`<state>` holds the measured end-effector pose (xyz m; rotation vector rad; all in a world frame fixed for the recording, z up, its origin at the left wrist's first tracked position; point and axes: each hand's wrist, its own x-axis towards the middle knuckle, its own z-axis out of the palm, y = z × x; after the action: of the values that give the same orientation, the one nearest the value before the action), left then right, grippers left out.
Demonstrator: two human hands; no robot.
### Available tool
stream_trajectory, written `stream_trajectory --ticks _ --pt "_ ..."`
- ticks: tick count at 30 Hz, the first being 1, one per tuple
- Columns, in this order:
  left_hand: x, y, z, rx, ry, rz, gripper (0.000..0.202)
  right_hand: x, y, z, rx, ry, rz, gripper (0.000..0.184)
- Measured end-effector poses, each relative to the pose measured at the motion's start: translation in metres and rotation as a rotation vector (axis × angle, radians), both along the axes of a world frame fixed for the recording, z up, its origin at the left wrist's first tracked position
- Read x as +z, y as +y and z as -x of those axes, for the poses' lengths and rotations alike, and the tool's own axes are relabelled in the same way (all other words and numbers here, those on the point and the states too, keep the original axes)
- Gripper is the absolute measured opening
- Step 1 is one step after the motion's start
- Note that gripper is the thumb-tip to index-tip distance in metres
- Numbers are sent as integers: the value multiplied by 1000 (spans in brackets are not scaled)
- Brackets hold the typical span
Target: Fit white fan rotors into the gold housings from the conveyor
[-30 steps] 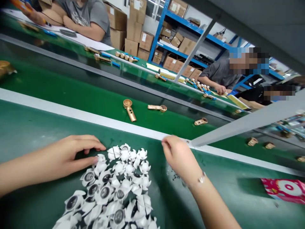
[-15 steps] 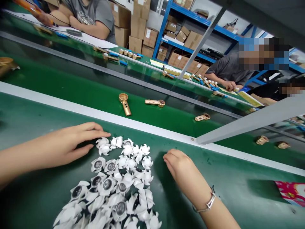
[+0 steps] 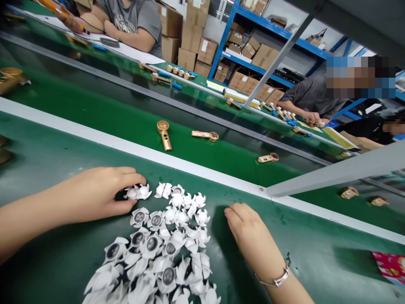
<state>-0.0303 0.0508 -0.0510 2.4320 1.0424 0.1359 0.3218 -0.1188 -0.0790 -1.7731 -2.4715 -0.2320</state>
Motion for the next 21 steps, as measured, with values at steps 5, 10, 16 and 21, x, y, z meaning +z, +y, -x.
stream_trajectory --ticks 5,10,16,21 --pt "12 0 -2 250 4 465 47 9 16 3 13 0 44 21" --pt "20 1 2 268 -301 876 43 32 38 32 -13 165 51 16" --pt "28 -30 -11 286 -858 1189 38 80 55 134 36 865 146 14" --pt "18 -41 -16 182 -1092 1229 30 81 64 163 -20 997 112 14"
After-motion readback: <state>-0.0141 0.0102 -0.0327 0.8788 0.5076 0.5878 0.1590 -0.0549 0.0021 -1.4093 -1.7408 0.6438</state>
